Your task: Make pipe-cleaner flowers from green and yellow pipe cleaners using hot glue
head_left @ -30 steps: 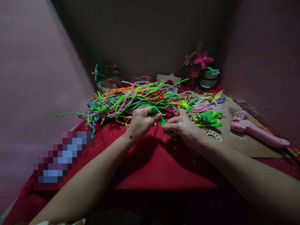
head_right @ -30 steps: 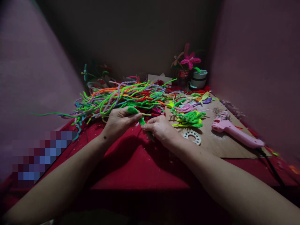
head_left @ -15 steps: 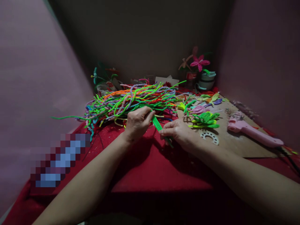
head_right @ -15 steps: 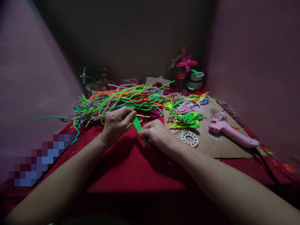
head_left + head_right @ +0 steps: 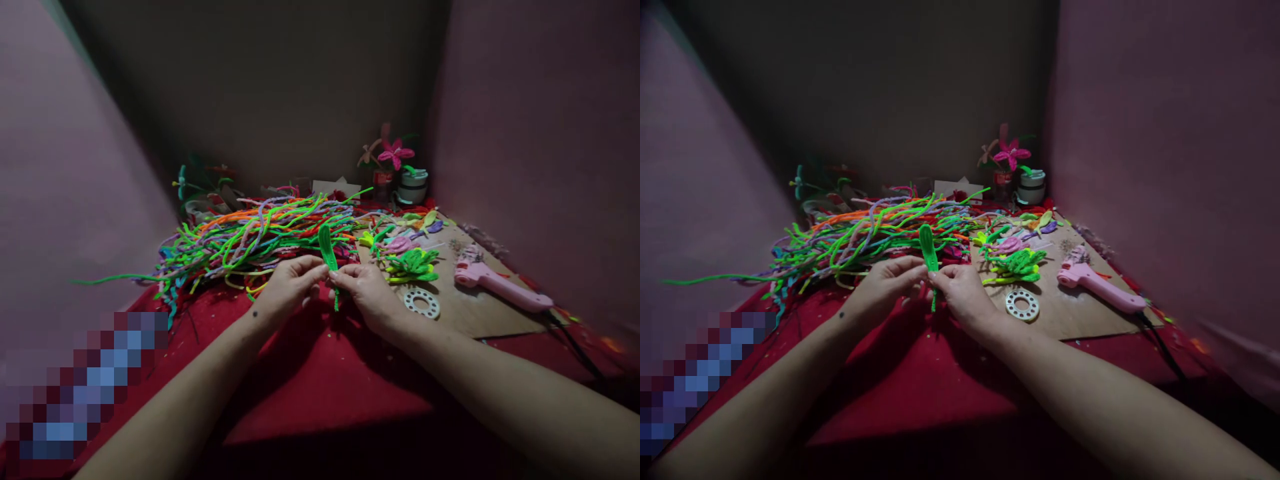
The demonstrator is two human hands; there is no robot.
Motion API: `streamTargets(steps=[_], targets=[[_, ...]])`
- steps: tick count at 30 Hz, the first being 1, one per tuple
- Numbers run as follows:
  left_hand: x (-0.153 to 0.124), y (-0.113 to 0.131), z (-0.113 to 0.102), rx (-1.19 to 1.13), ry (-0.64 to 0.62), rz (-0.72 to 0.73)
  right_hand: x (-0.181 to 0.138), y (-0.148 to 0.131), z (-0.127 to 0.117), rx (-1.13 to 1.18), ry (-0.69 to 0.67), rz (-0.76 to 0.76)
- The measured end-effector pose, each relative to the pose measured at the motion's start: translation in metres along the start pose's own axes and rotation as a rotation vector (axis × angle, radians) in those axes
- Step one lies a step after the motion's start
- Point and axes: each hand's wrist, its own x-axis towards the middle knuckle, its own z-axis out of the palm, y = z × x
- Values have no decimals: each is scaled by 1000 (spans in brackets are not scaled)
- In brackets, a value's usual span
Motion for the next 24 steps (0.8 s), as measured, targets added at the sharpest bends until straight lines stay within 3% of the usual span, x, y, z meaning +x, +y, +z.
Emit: streamTargets(steps=[2,7,12,16,21,24], targets=[[0,-5,4,-1,-43,-6,0,2,0,-24,-25,-6],[2,-8,4,-142,32,-8,0,6,1,-38,-123,-11],[-1,-1,7,-30,-21,-8,-1,6,1,-44,-107,-2],[3,12,12,113,59,66,-1,5,4,63,-76,-27],[32,42,22,251,134,169,-1,9,9,-34,-47,-13],[63,54,35,348,15,133,-2,14,10,-175,-92,-74]])
